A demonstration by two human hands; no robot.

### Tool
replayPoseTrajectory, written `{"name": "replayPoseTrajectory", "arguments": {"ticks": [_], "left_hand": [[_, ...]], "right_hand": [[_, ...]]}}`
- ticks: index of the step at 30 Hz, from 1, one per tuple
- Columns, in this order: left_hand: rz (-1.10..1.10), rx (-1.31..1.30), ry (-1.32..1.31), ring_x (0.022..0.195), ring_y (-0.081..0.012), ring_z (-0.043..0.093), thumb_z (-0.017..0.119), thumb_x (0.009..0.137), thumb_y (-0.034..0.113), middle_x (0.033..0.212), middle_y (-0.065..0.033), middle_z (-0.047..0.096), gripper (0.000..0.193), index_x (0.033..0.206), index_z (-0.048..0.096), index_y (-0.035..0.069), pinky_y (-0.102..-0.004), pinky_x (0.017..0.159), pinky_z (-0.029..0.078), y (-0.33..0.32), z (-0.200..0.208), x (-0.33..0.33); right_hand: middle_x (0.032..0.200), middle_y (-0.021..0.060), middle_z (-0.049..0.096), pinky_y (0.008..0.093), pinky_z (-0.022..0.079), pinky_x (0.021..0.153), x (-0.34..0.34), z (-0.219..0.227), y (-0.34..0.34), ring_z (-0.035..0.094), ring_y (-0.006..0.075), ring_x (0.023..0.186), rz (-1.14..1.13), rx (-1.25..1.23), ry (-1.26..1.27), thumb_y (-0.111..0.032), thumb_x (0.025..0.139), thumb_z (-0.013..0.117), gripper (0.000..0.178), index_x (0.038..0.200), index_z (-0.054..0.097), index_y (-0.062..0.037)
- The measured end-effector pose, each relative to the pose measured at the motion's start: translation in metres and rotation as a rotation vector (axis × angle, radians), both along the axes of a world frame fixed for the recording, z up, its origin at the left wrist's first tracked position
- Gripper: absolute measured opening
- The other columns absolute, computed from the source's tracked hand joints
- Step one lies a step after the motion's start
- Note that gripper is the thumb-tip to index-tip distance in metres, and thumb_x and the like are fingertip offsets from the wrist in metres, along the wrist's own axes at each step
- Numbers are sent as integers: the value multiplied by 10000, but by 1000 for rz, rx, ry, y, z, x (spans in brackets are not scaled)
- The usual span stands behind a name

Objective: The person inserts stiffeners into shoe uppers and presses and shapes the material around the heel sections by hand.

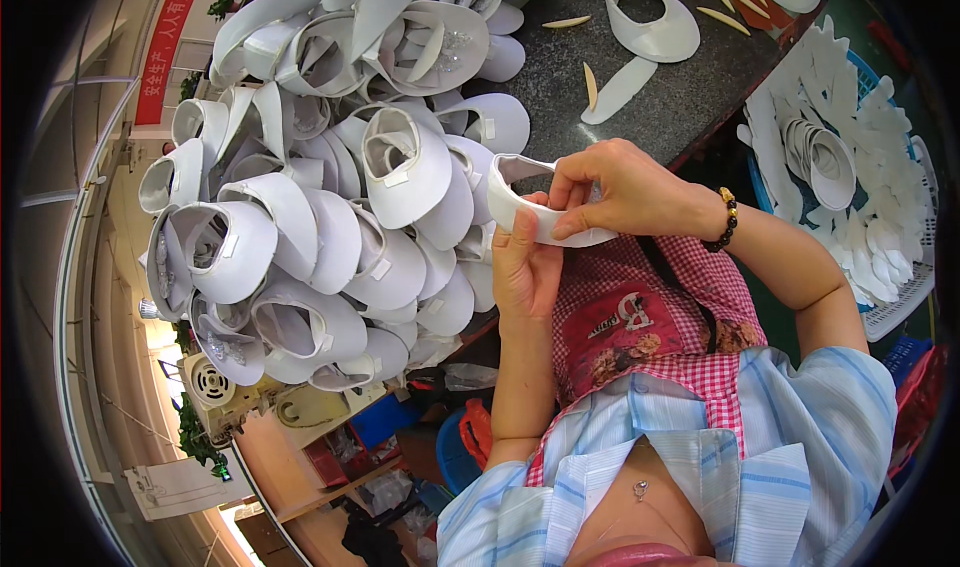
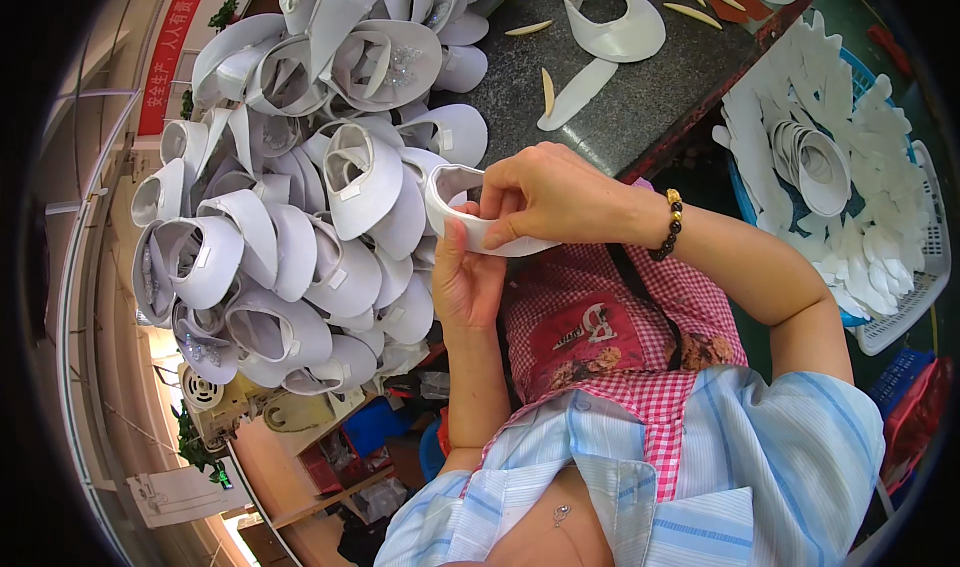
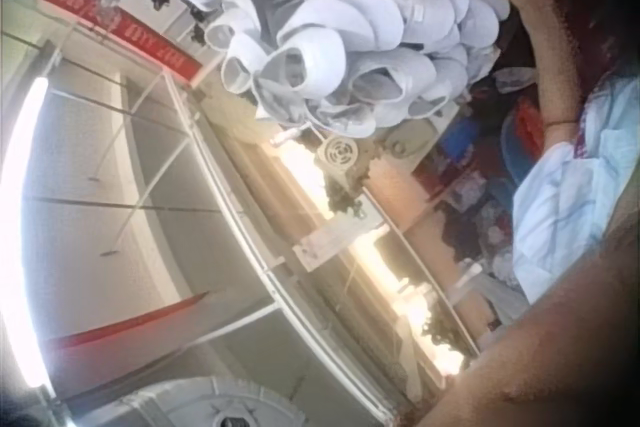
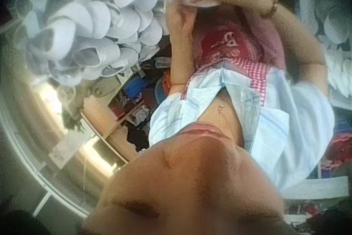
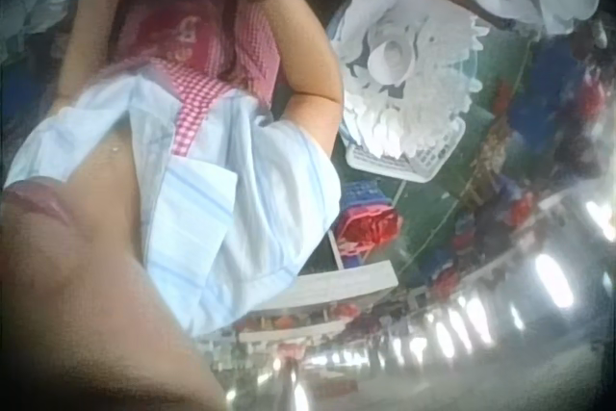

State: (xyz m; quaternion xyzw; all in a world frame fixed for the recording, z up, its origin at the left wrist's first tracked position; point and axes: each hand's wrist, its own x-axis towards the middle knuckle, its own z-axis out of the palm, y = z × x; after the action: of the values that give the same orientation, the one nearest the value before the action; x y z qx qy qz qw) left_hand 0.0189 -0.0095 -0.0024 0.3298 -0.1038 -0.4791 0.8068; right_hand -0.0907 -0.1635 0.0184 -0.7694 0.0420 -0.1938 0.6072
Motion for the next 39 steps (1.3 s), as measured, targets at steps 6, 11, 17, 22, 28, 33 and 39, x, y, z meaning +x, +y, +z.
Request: {"name": "replayPoseTrajectory", "arguments": {"ticks": [6, 11, 17, 22, 28, 33, 39], "left_hand": [[161, 37, -198, 947, -190, 617, 692, 859, 91, 1022, -94, 638, 291, 1111, 581, -4, -338, 880, 505, 5, -1, -6], [250, 49, -210, 868, -179, 630, 704, 851, 112, 941, -72, 651, 295, 1099, 589, -1, -317, 822, 522, 4, -1, -12], [152, 77, 43, 971, -197, 599, 669, 888, 174, 1027, -73, 627, 303, 1129, 581, 12, -348, 903, 486, -2, 5, -15], [-53, -159, 265, 1177, -245, 498, 539, 967, 298, 1179, -107, 553, 390, 1257, 513, 38, -424, 1089, 340, -1, 8, -12], [46, -82, -188, 1200, -243, 504, 595, 927, 130, 1259, -134, 530, 376, 1269, 500, 9, -407, 1058, 385, 1, -2, -22], [-259, -71, -367, 1182, -253, 542, 731, 833, 188, 1305, -161, 520, 623, 1331, 420, -20, -404, 1011, 435, 13, -13, 5], [-36, 148, -320, 1073, -223, 601, 558, 957, 301, 1160, -149, 606, 436, 1237, 499, -28, -378, 953, 481, 1, -15, -4]], "right_hand": [[709, 55, 649, 348, 460, 751, -3, 2, 5, 607, 203, 660, -53, -194, -63, -163, 725, 767, 233, 840, 612, -33], [695, 60, 589, 386, 390, 883, -4, 4, 12, 582, 234, 769, -190, -690, -377, -144, 732, 721, 161, 795, 607, -49], [695, 82, 568, 386, 412, 844, 5, 10, -17, 568, 253, 731, 173, -509, -364, -161, 761, 703, 149, 750, 597, -57], [725, 86, 604, 386, 422, 844, 0, 11, -7, 591, 280, 740, 158, -407, -229, -223, 872, 627, 189, 811, 619, -44], [843, 83, 612, 443, 374, 966, -3, 11, -15, 585, 282, 821, 111, -317, -148, -235, 866, 648, 195, 895, 608, -47], [877, 65, 617, 523, 289, 1066, -16, 8, -31, 605, 278, 881, 148, -539, -195, -188, 797, 697, 178, 877, 611, -54], [941, 64, 655, 600, 187, 1098, -25, 7, -15, 618, 234, 1021, 124, -608, -32, -150, 769, 713, 148, 869, 636, -73]]}}
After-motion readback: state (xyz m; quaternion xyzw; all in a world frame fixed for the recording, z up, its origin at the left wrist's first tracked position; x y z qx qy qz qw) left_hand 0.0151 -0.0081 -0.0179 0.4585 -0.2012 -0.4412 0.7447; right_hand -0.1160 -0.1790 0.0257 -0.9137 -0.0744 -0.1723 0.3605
